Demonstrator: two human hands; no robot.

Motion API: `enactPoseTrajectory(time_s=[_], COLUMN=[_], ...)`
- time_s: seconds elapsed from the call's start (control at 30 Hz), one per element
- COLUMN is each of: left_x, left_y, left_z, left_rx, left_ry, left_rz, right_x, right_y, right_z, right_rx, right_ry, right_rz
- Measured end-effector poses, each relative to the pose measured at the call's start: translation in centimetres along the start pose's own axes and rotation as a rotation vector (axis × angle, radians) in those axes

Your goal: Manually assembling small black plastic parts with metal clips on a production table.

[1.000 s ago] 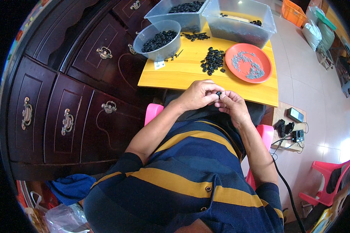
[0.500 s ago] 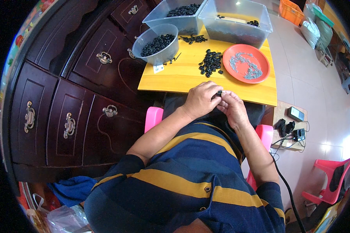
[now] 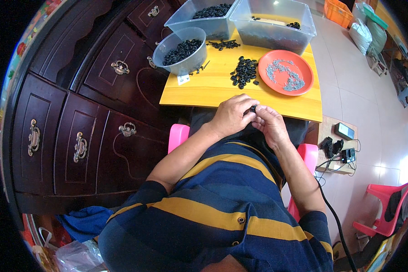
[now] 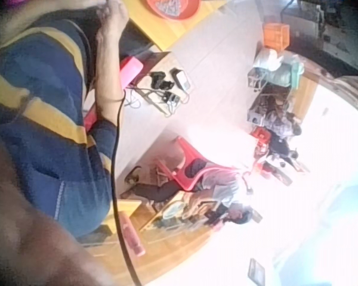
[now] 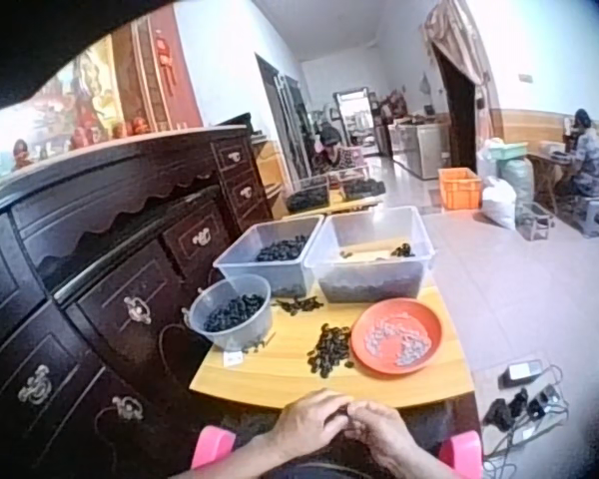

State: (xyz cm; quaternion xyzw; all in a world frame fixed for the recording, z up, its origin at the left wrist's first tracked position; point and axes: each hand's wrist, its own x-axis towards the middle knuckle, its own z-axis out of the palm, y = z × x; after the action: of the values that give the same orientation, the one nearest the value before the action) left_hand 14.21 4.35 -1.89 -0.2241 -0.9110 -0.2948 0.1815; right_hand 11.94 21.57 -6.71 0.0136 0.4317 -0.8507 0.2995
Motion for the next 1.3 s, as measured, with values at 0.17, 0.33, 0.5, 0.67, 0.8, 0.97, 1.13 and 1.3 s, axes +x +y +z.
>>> enactPoseTrajectory(time_s=[0.17, 0.33, 0.5, 0.67, 0.8, 0.97, 1.13, 1.3], left_x=[0.1, -0.1, 0.0, 0.1, 0.2, 0.4, 0.5, 0.7], left_y=[0.7, 0.7, 0.7, 0.5, 0.2, -0.1, -0.2, -0.4], left_z=[0.0, 0.2, 0.4, 0.5, 0.2, -0.3, -0.4, -0.5], left_rx=[-0.061, -0.043, -0.034, -0.019, -0.04, -0.039, 0.003, 0.032], left_ry=[0.03, 0.057, 0.082, 0.09, 0.054, 0.015, 0.001, -0.004], left_rz=[-0.074, -0.067, -0.056, -0.037, -0.03, 0.004, 0.044, 0.079], right_x=[0.1, 0.2, 0.3, 0.3, 0.2, 0.2, 0.1, 0.0], right_y=[0.3, 0.4, 0.6, 0.6, 0.5, 0.6, 0.6, 0.5], right_z=[0.3, 0.3, -0.1, 0.0, 0.1, -0.1, 0.0, 0.1], right_rx=[0.001, 0.019, 0.032, 0.032, 0.019, -0.02, -0.054, -0.061], right_ry=[0.049, 0.079, 0.043, 0.063, 0.068, 0.04, 0.041, 0.06], right_rz=[-0.077, -0.079, -0.084, -0.089, -0.089, -0.101, -0.114, -0.11])
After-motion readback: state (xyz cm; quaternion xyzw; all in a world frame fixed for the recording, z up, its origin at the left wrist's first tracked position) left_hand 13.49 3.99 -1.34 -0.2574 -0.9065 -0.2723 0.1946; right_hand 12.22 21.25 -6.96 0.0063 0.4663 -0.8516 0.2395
